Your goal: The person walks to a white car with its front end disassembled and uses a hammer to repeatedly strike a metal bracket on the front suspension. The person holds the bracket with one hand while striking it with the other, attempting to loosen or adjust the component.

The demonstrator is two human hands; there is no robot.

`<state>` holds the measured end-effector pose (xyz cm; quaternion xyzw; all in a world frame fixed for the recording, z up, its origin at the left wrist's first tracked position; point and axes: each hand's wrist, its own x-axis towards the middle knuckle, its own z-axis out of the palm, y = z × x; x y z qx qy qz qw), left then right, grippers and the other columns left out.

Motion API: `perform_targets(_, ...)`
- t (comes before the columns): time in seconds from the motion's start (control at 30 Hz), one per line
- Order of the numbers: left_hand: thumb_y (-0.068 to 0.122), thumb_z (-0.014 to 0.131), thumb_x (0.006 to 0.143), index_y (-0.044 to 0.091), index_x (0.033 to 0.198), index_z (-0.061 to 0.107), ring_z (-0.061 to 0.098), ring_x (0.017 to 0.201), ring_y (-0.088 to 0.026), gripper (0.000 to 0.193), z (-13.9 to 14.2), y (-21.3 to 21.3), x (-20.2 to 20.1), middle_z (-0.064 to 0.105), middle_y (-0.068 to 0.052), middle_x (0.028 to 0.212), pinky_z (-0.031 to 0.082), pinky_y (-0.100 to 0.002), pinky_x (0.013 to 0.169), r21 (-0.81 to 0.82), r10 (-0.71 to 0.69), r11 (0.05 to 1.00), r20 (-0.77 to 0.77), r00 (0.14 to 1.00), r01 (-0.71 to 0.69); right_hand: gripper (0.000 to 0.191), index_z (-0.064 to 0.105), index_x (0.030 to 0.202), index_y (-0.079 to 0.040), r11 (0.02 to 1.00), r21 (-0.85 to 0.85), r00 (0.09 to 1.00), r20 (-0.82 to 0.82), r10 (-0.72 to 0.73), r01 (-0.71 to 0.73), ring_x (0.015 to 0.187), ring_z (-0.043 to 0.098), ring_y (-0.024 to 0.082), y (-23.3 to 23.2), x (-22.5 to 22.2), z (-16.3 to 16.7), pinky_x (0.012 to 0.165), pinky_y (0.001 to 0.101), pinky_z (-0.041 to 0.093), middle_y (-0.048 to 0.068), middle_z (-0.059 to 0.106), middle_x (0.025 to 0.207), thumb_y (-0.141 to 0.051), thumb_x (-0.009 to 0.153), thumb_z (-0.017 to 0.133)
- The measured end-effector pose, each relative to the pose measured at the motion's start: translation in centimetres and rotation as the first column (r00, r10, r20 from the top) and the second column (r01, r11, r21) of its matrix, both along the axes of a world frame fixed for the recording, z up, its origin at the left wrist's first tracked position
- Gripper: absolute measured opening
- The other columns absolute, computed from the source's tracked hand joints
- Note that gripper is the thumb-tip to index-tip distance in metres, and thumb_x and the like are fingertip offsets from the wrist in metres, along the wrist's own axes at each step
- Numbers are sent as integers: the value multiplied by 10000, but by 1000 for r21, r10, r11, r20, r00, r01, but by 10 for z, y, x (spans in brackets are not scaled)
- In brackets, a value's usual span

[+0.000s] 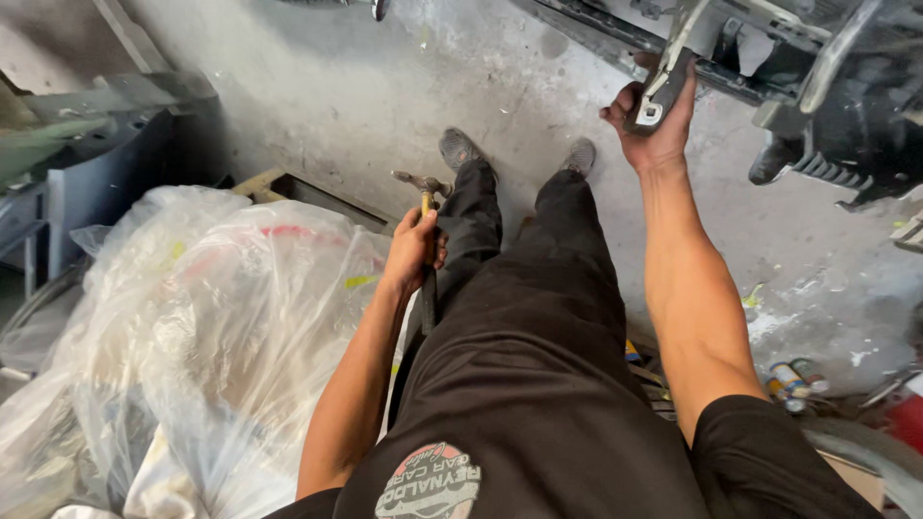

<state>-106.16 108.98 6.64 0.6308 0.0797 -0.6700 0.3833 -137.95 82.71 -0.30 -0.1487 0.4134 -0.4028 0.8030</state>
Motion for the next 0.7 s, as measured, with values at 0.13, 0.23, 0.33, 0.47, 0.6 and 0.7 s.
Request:
perform_targets(0.13,287,570,1040,90,1121,465,531,466,-208,237,-16,-1,-7,574,-106,682,400,-330,395,72,9,997,-1,1000,-9,646,585,1384,-140,994,15,976,-188,106,-105,834,646,256,-12,-9,19,783,472,538,134,664,923,-639,1018,398)
perform_targets(0.23,286,548,1066,71,1190,485,564,495,-194,256,-19,-6,-14,592,-86,704,421,-324,412,20,-7,1000,-73,997,8,587,582,1385,-122,993,51,963,-244,114,-104,828,640,285,-15,-9,28,749,464,531,155,684,987,-565,1060,376)
perform_targets(0.33,301,491,1048,143,1368,502,560,486,-168,358,-13,-12,-24,582,-52,693,450,-310,415,-8,-78,997,-160,984,78,608,579,1365,-120,992,110,974,-212,82,-60,830,652,314,-13,-3,31,754,480,534,177,707,1007,-560,1033,324)
perform_targets(0.47,271,479,1077,104,1485,481,498,453,-156,441,-6,-28,-41,527,-42,686,385,-297,385,-155,-85,986,-192,978,55,650,569,1388,-124,989,135,974,-207,91,-63,981,687,378,-7,2,31,890,535,546,196,719,1122,-592,1007,326)
perform_targets(0.6,245,465,1071,86,1486,435,487,421,-174,446,-3,-73,-61,515,-61,678,384,-311,359,-250,-16,967,-240,971,-45,730,552,1418,-147,990,83,967,-218,130,-115,1176,670,427,-7,-1,26,1036,593,536,196,691,1239,-655,953,309)
perform_targets(0.7,275,450,1101,93,1541,366,494,458,-177,484,11,-119,-85,521,-70,734,427,-327,407,-434,140,866,-269,953,-250,686,544,1384,-128,986,113,970,-196,146,-125,1272,650,468,-6,-5,24,1085,621,516,205,676,1294,-636,973,338)
